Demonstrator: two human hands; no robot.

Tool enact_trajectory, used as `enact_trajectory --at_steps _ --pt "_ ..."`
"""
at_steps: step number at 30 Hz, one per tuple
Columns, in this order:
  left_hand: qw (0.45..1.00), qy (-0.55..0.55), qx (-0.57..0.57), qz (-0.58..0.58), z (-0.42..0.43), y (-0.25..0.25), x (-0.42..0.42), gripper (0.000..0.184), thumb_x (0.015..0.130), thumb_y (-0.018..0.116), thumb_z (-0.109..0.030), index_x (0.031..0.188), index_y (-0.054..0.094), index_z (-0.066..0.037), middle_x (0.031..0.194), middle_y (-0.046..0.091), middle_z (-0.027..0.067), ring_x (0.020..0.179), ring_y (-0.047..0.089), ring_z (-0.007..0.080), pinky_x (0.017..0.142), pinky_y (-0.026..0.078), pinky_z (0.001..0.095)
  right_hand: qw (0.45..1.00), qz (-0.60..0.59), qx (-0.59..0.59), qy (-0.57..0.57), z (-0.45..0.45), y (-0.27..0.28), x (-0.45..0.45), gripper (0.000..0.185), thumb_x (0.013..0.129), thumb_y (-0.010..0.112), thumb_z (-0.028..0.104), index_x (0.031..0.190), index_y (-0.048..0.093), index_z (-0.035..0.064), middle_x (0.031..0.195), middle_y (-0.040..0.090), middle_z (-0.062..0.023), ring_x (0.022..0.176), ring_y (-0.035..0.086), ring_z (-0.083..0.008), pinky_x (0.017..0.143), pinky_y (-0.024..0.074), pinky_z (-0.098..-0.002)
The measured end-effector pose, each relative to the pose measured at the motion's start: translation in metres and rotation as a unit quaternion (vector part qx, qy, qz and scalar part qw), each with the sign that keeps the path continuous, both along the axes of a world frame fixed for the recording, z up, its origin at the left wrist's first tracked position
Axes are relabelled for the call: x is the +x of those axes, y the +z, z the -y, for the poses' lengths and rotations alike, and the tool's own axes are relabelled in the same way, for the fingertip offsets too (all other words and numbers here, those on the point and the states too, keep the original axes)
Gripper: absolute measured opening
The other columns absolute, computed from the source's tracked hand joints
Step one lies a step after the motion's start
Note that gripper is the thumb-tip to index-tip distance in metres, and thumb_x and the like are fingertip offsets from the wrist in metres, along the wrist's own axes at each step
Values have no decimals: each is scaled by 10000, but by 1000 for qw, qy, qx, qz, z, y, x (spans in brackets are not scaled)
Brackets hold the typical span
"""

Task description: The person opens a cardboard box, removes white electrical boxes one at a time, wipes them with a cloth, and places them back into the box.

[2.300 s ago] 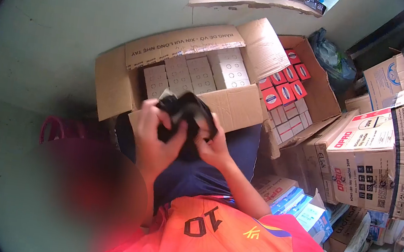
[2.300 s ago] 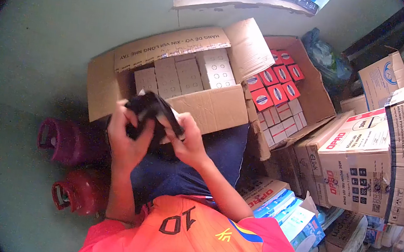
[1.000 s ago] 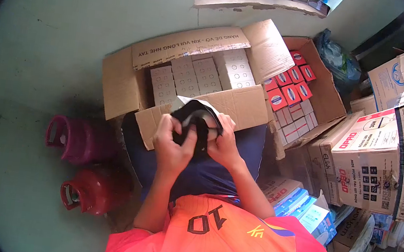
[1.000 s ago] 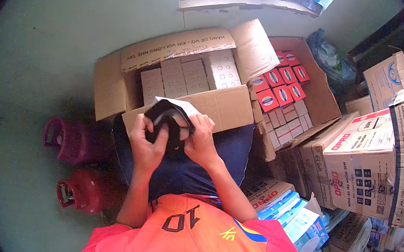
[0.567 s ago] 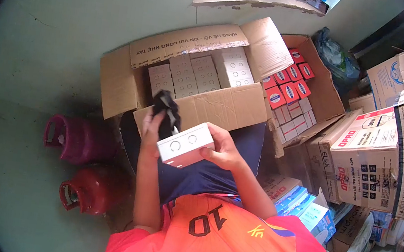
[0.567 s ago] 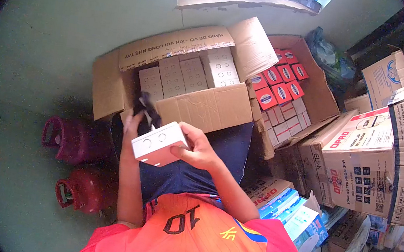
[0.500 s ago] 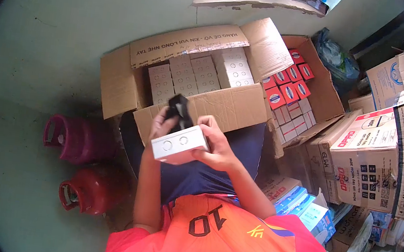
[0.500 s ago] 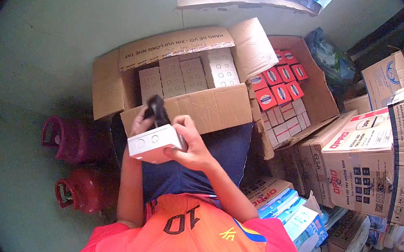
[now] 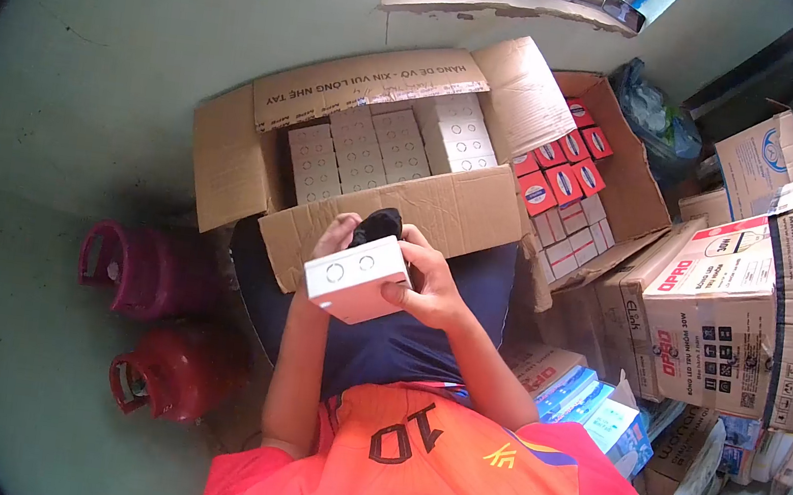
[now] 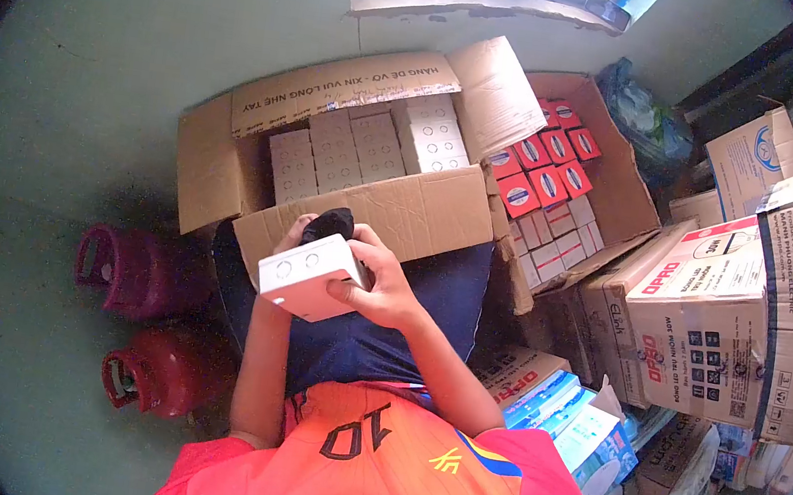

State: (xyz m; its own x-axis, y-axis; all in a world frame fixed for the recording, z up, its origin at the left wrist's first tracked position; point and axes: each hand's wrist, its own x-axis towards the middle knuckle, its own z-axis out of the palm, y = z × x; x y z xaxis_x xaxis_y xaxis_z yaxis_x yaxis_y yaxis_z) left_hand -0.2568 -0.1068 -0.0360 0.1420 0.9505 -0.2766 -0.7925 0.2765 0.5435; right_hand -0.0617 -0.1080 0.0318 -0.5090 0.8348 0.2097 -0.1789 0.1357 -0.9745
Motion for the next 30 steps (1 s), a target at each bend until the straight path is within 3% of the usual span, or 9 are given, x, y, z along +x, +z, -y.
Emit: enact_trajectory --at_steps 6,9,10,14,18,20,23,24,30 --pt "967 201 -149 42 6 7 4 167 1034 561 -296 1050 599 -134 1116 670 70 945 672 170 798 533 307 994 -1 -108 -13 -1 -14 1 458 906 800 368 1128 693 -18 1030 538 -31 961 535 -140 832 438 -289" --pt "941 311 -43 -124 20 18 12 230 1018 585 -331 1090 601 -113 1094 677 43 1006 629 166 924 504 344 977 -59 -193 -74 -7 -17 6 431 953 768 367 1160 659 5 1036 659 -16 929 605 -96 815 499 -267" --pt "932 290 -36 -213 27 35 16 482 981 643 -413 1314 528 -84 1273 621 96 1125 605 205 1017 469 376 974 -52 -194 -106 -12 -14 7 450 957 763 376 1198 639 17 1043 700 -34 944 630 -94 836 521 -279" --pt "889 164 123 -409 41 54 51 1125 795 822 -484 1600 176 -36 1550 339 201 1412 402 322 1141 368 433 976 20 -91 -199 -18 -9 -1 442 932 787 344 1159 663 -14 1109 638 -76 1038 610 -142 870 503 -297" --pt "911 92 149 -374 37 27 42 1275 667 903 -585 1584 217 -24 1490 413 173 1373 455 255 1080 440 406 996 74 37 -35 -17 23 -1 408 890 784 216 1242 694 31 1201 612 -106 1128 588 -190 943 478 -324" --pt "969 35 102 -221 47 14 29 1023 805 770 -620 1543 352 -47 1417 542 141 1290 573 260 1066 486 421 999 -4 -25 30 -12 33 -4 606 870 777 175 1435 583 66 1328 592 -143 1197 587 -234 1011 453 -338" --pt "991 99 86 16 44 35 27 743 995 472 -604 1508 436 -68 1426 584 146 1267 614 300 1083 492 476 994 106 14 24 -9 43 -3 702 867 785 157 1501 500 58 1415 541 -150 1292 534 -247 1064 422 -369" --pt "991 107 74 29 45 39 26 730 994 481 -592 1502 446 -70 1424 585 144 1262 616 297 1079 495 475 957 201 205 -30 -9 41 -6 732 854 788 150 1520 485 123 1427 526 -187 1294 533 -349 1092 430 -420" --pt "995 67 73 33 53 13 21 699 990 500 -551 1505 455 -80 1412 586 138 1275 598 286 1071 497 477 881 319 330 118 -10 41 -1 644 772 817 142 1370 581 180 1326 556 -170 1185 548 -402 1029 486 -473"
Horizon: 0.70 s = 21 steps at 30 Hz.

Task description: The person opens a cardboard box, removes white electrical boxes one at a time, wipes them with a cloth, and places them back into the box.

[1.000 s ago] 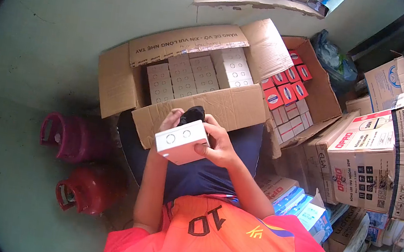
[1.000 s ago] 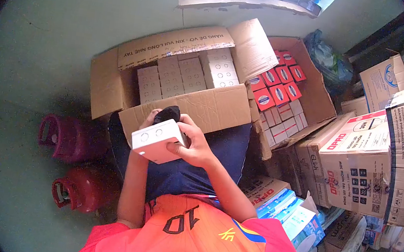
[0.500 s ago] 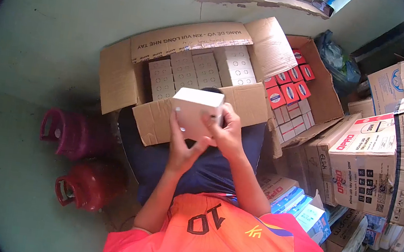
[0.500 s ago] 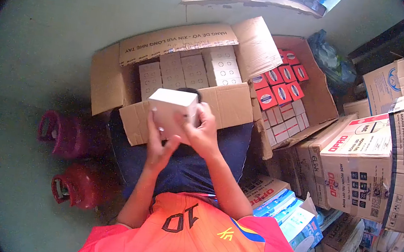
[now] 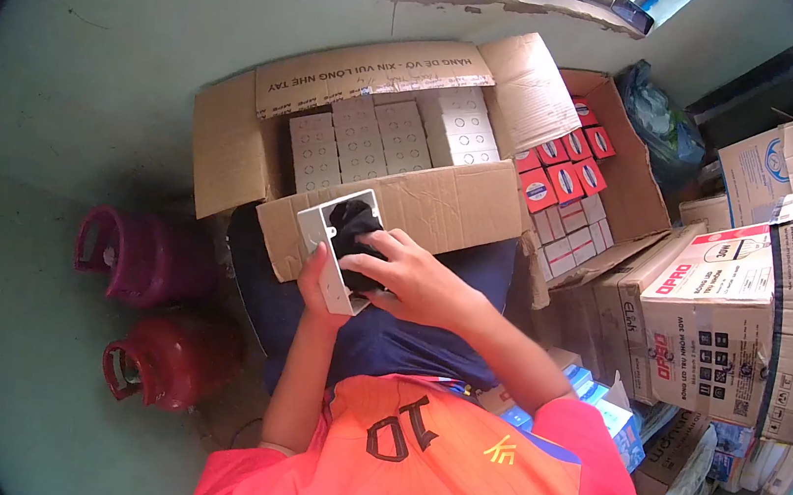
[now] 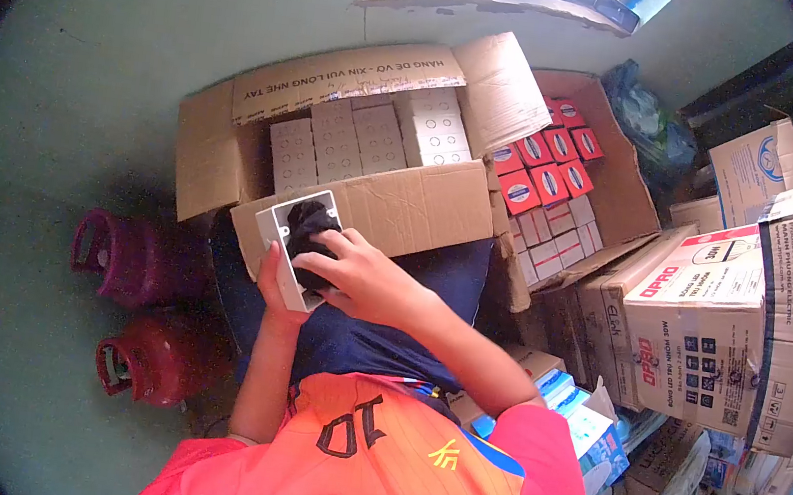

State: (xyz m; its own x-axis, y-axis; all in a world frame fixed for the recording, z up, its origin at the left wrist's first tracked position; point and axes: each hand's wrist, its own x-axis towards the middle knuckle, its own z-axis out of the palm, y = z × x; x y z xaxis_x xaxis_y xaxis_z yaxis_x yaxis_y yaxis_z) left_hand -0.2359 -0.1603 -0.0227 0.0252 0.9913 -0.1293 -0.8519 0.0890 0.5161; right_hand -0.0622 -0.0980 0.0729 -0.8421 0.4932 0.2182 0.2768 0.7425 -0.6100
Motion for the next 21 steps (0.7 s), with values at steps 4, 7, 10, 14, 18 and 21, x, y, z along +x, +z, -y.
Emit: enact_trajectory --at_steps 4,7,10,14,18,21 --pt "998 -38 1 -50 6 -5 2 802 932 559 -597 1527 426 -75 1406 574 144 1302 573 285 1080 482 456 995 -61 81 -15 -34 6 9 539 674 815 95 1190 661 111 1102 652 -93 982 637 -328 882 552 -439" --pt "998 -6 -8 -63 -1 8 -5 815 925 558 -605 1505 442 -44 1385 590 161 1279 593 298 1077 486 462 990 -130 42 -45 -26 17 -4 457 736 807 85 1169 662 96 1086 679 -109 948 653 -333 810 561 -438" --pt "997 -7 62 -33 -17 34 -17 719 971 524 -556 1438 505 -9 1331 636 176 1195 651 296 1038 517 457 987 -137 -85 -3 -5 9 -17 425 813 810 128 1202 639 99 1102 671 -136 997 643 -340 844 545 -446" --pt "999 -25 21 19 -18 27 -18 618 1007 528 -479 1410 539 -10 1310 652 168 1176 667 270 1010 545 430 998 -54 -11 -35 -17 22 -4 739 752 852 173 1405 514 105 1247 630 -160 1145 585 -387 1016 490 -467" --pt "999 -18 13 26 -16 24 -8 594 1011 550 -455 1415 536 -20 1310 652 155 1167 673 263 1000 557 421 1000 -2 -30 -7 -12 27 5 845 748 843 141 1500 456 109 1360 538 -193 1208 533 -438 1064 466 -492" --pt "998 -40 -19 42 -14 7 -3 597 1013 562 -457 1421 527 -23 1306 652 149 1162 674 256 987 563 418 998 26 -50 9 -14 24 12 822 741 836 118 1479 477 109 1332 553 -181 1200 541 -434 1058 473 -491"
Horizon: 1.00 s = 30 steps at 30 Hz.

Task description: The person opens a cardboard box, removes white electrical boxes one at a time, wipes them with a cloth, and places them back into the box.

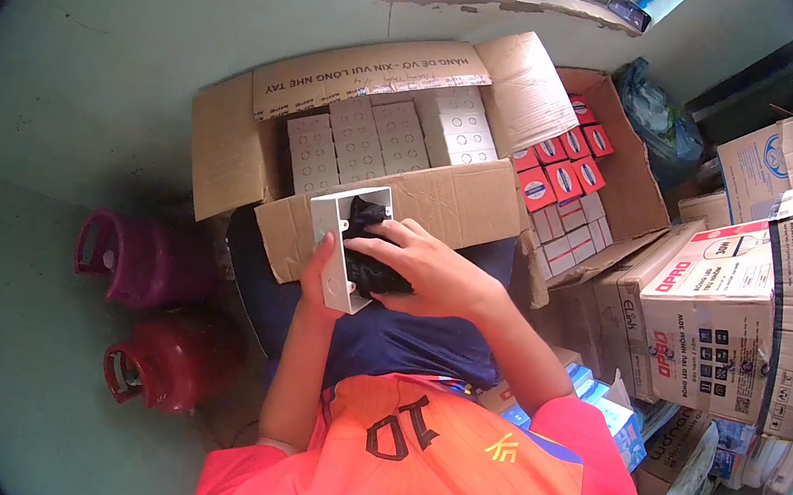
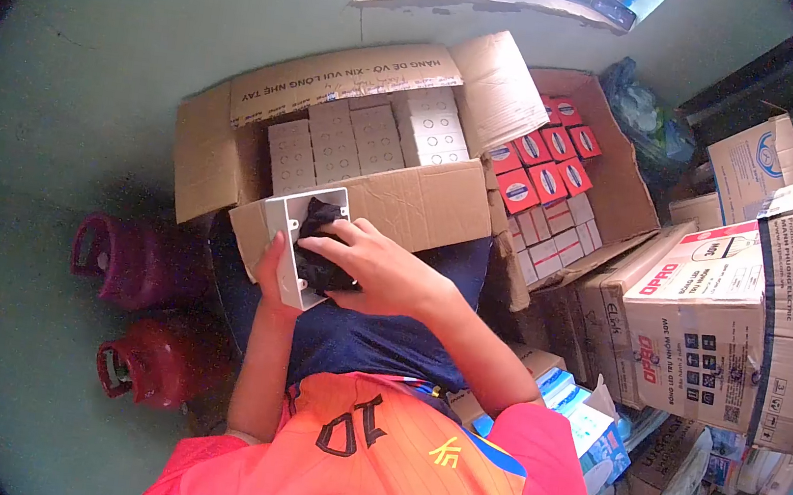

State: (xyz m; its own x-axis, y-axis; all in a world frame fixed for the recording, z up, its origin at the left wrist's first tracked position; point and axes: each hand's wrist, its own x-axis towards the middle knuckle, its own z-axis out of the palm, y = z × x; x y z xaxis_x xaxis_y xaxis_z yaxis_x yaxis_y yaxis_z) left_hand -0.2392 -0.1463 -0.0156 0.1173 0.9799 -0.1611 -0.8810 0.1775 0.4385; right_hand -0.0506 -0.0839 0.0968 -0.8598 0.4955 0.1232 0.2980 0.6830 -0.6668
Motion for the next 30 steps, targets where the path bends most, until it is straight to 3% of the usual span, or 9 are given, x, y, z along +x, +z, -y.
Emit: enact_trajectory --at_steps 4,10,14,16,18,20,23,27,30 --pt "1000 10 15 -16 2 0 3 582 1020 575 -437 1433 511 -32 1296 652 135 1158 669 240 969 565 417 1000 -3 2 11 -7 -13 6 814 681 834 76 1435 533 132 1291 583 -137 1168 572 -367 1032 482 -461" --pt "995 -22 11 -94 9 18 -5 602 946 674 -397 1417 524 -54 1232 656 93 1089 667 202 922 559 359 965 -148 165 -137 3 -27 -2 687 637 834 55 1291 624 81 1208 613 -138 1068 631 -355 909 553 -442" --pt "994 -20 49 -99 9 29 -15 606 900 724 -362 1387 543 -50 1212 657 101 1033 677 205 895 567 368 922 -298 37 -246 29 -25 -21 497 711 891 81 1168 701 49 1084 696 -150 987 706 -291 879 554 -371" --pt "996 -19 53 -75 4 46 -17 606 881 740 -356 1368 564 -42 1202 659 112 1018 686 221 921 569 384 930 -321 -116 -137 36 -28 -21 440 728 902 83 1121 709 35 1026 716 -146 957 715 -273 851 561 -351" --pt "990 15 33 -139 9 24 -29 635 877 742 -387 1381 568 -43 1204 652 91 1017 668 211 912 552 358 958 -258 -19 -122 31 -24 -11 406 775 877 121 1126 693 32 1048 721 -160 983 718 -315 874 569 -386" --pt "967 9 -45 -251 21 27 -30 653 873 745 -411 1385 574 -44 1202 645 72 1019 651 201 906 535 336 941 -258 80 -206 20 -25 -5 430 772 889 134 1135 687 25 1064 721 -171 980 723 -324 857 576 -381" --pt "953 29 -30 -301 28 45 -6 606 901 723 -416 1367 594 -51 1193 636 46 1026 629 174 906 504 311 885 -332 3 -327 37 -26 -19 453 767 892 121 1152 675 21 1066 717 -192 962 729 -302 841 578 -378" --pt "993 87 62 -44 18 49 -16 486 1016 553 -354 1327 587 19 1237 664 142 1157 655 238 1038 511 401 954 -267 5 -137 45 -11 -14 447 766 865 90 1167 673 48 1087 715 -157 956 702 -337 865 559 -408" --pt "993 79 15 -91 19 27 -25 503 984 608 -365 1322 602 7 1246 664 136 1151 652 233 1006 524 392 963 -218 71 -144 29 -18 -5 443 756 865 102 1149 670 40 1076 720 -156 909 693 -351 827 560 -411"
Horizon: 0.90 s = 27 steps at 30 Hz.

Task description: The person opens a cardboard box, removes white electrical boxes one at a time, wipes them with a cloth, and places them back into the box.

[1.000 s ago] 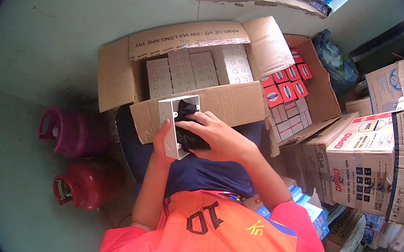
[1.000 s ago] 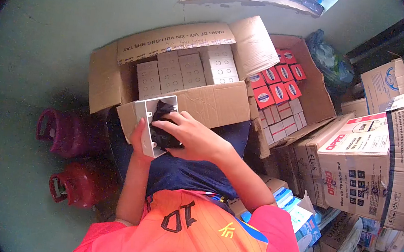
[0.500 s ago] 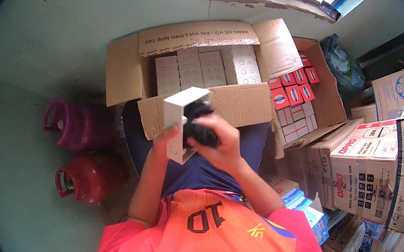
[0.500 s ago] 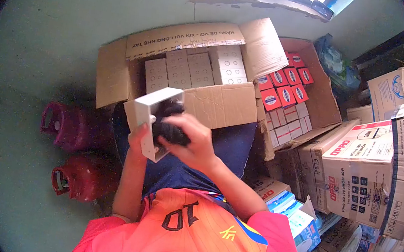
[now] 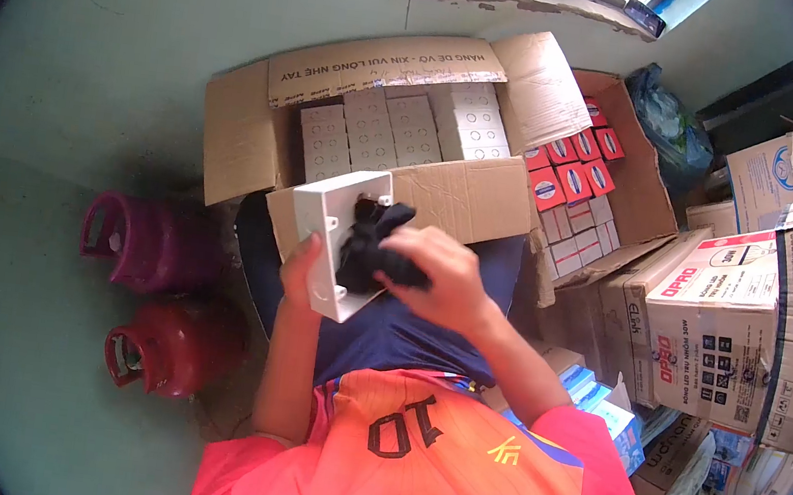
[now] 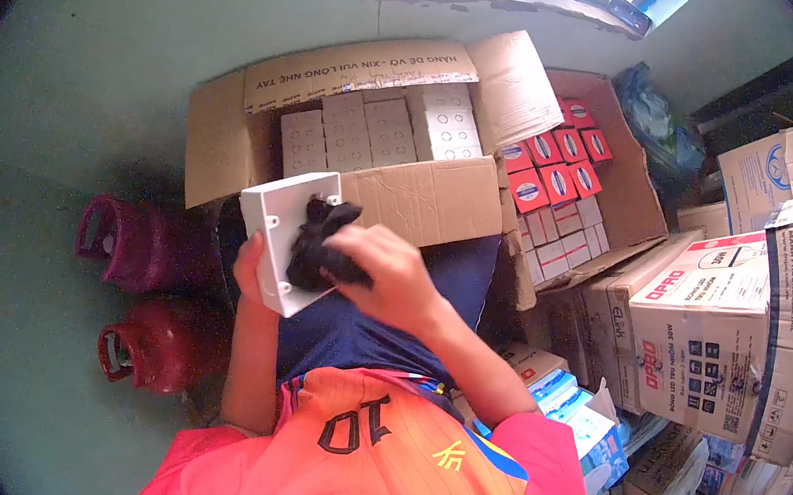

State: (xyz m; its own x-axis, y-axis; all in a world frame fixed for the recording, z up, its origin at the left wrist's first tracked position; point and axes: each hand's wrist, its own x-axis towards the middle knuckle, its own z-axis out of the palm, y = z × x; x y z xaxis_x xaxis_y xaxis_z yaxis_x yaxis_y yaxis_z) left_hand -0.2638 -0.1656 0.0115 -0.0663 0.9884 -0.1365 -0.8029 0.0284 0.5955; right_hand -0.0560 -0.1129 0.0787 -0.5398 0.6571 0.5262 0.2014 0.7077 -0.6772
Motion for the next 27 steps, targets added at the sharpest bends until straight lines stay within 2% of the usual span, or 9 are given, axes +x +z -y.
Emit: enact_trajectory --at_steps 4,6,7,11,14,17,20,23,27 --pt "979 -79 -91 -165 8 9 9 525 935 693 -366 1349 610 -53 1250 659 95 1108 647 201 940 535 362 976 -134 23 -172 4 -8 -17 427 769 885 69 1140 684 2 985 730 -130 868 722 -214 773 561 -316" --pt "990 -84 -53 -100 3 7 9 532 937 689 -357 1360 599 -49 1249 659 100 1098 657 207 936 540 367 979 -124 -107 -120 22 -2 -19 417 803 873 81 1162 679 -8 987 729 -114 871 700 -140 781 551 -290" --pt "993 -88 -33 -68 -1 11 9 537 937 685 -354 1367 592 -46 1248 659 103 1095 662 212 938 543 371 978 -101 -171 -65 23 -2 -13 422 804 867 131 1165 676 26 974 722 -166 892 737 -283 788 566 -345" --pt "992 -123 0 -30 0 22 13 581 939 671 -366 1404 546 -40 1239 659 107 1100 673 227 972 541 387 999 -31 -8 -23 -2 -11 5 388 769 873 118 1110 700 51 884 707 -140 765 705 -325 706 565 -368" --pt "975 -165 -63 -136 8 4 19 610 932 679 -398 1410 534 -48 1217 656 96 1098 663 212 978 530 376 980 -58 -84 -168 8 -10 3 372 787 873 115 1115 712 41 894 716 -149 771 725 -290 698 566 -367" --pt "984 -154 -57 -71 1 -17 13 577 936 678 -400 1381 558 -52 1183 663 89 1080 663 200 970 528 360 984 -81 -127 -97 31 -12 -4 380 789 870 90 1126 715 7 922 738 -131 816 711 -148 753 548 -294" --pt "990 -135 -16 -28 1 1 10 568 940 680 -406 1370 567 -54 1163 664 91 1065 665 199 966 528 352 995 -4 -94 -19 18 -16 6 410 782 882 142 1137 711 31 880 715 -143 761 725 -270 681 560 -358" --pt "971 -164 -41 -172 10 -7 25 661 927 692 -402 1437 484 -37 1243 623 90 1088 644 184 970 527 354 990 -26 -66 -125 3 -20 11 399 780 869 139 1135 722 34 880 729 -147 763 733 -253 681 568 -354" --pt "981 -160 -7 -108 -3 -11 11 712 918 704 -456 1437 485 -21 1249 635 126 1106 655 200 962 539 355 969 -104 -147 -166 34 -14 -14 346 815 843 95 1126 727 -2 886 737 -147 791 711 -163 725 558 -306"
